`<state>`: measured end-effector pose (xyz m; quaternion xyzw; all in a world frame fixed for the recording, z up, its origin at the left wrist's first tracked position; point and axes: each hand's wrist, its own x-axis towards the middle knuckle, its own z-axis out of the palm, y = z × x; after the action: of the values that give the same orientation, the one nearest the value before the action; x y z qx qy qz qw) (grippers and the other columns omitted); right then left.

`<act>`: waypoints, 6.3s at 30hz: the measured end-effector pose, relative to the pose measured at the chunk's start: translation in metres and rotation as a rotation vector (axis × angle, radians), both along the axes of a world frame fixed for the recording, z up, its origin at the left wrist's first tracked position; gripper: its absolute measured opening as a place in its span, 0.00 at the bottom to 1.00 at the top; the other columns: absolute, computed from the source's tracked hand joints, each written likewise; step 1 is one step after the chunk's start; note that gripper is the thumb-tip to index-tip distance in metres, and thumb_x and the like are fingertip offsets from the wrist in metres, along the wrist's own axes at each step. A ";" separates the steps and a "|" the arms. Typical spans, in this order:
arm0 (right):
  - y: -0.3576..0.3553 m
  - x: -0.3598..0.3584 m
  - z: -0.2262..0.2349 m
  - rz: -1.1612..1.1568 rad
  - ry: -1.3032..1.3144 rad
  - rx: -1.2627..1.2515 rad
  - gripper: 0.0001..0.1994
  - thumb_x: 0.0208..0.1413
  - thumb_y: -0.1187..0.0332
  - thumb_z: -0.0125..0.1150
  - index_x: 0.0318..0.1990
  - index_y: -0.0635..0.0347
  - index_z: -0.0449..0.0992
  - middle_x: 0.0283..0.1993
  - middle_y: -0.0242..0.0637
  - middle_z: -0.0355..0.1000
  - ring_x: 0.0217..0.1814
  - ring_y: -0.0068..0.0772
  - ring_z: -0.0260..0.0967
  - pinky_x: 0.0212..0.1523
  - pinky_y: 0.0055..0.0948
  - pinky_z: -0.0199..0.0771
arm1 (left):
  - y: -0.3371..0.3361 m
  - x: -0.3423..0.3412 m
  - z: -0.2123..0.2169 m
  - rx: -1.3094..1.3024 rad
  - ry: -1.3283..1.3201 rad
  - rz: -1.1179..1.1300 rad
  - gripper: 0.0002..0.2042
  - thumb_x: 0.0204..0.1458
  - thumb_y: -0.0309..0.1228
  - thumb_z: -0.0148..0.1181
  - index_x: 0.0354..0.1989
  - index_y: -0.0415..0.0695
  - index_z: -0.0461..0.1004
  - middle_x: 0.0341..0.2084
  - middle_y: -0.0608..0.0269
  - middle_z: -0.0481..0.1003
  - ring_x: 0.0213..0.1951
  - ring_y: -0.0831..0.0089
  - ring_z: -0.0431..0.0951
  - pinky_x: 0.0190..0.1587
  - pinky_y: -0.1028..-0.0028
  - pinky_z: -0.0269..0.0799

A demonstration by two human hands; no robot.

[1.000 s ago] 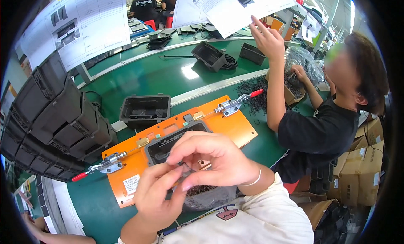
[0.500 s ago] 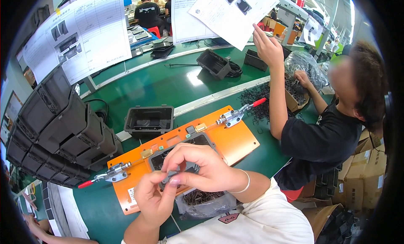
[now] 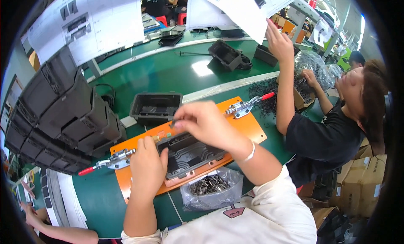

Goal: Assembling small components into a plastic housing using a manual clamping fixture on a workbench.

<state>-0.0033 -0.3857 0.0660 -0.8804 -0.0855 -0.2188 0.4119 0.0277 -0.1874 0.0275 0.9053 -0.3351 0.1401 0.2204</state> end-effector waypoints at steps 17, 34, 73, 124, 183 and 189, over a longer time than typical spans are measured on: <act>0.016 0.074 -0.002 0.226 0.413 -0.361 0.08 0.43 0.71 0.68 0.30 0.67 0.80 0.26 0.46 0.75 0.28 0.39 0.74 0.32 0.31 0.73 | -0.003 0.011 -0.007 -0.165 0.214 0.058 0.13 0.47 0.26 0.62 0.33 0.38 0.62 0.24 0.46 0.74 0.28 0.49 0.77 0.30 0.60 0.71; 0.023 0.075 -0.016 0.185 0.380 -0.361 0.14 0.39 0.71 0.72 0.32 0.66 0.73 0.26 0.41 0.73 0.30 0.36 0.74 0.26 0.31 0.72 | -0.002 0.014 -0.010 -0.072 0.231 0.054 0.13 0.48 0.28 0.60 0.35 0.37 0.62 0.28 0.44 0.74 0.29 0.47 0.77 0.31 0.59 0.73; 0.017 -0.076 -0.017 0.460 0.060 -0.165 0.09 0.39 0.78 0.62 0.31 0.58 0.76 0.34 0.37 0.74 0.30 0.36 0.73 0.30 0.31 0.74 | 0.129 0.016 0.071 -0.390 0.147 0.262 0.13 0.42 0.22 0.68 0.35 0.38 0.71 0.22 0.63 0.70 0.21 0.78 0.66 0.21 0.78 0.55; 0.031 0.095 0.008 0.250 0.846 -0.301 0.11 0.35 0.73 0.74 0.22 0.68 0.76 0.18 0.43 0.73 0.20 0.34 0.74 0.25 0.31 0.74 | 0.154 0.085 0.025 -1.712 0.524 -0.286 0.14 0.62 0.35 0.51 0.23 0.46 0.64 0.16 0.69 0.64 0.20 0.80 0.61 0.28 0.77 0.60; -0.129 -0.069 -0.018 -0.938 -0.482 0.097 0.08 0.49 0.75 0.63 0.37 0.63 0.72 0.39 0.42 0.71 0.37 0.36 0.70 0.38 0.30 0.71 | 0.011 -0.015 0.004 -0.176 0.347 0.085 0.17 0.41 0.33 0.69 0.24 0.40 0.63 0.19 0.58 0.66 0.23 0.65 0.68 0.26 0.69 0.65; -0.043 -0.089 -0.050 -0.384 0.300 -0.165 0.20 0.45 0.54 0.69 0.29 0.62 0.71 0.19 0.41 0.69 0.23 0.39 0.70 0.26 0.33 0.69 | 0.010 -0.008 0.006 -0.001 0.234 0.052 0.16 0.39 0.34 0.67 0.21 0.39 0.63 0.20 0.53 0.69 0.25 0.54 0.71 0.28 0.63 0.67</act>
<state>-0.0923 -0.4288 0.0159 -0.9337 0.1278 -0.1521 0.2978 0.0201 -0.1776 0.0340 0.9237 -0.2835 0.0393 0.2547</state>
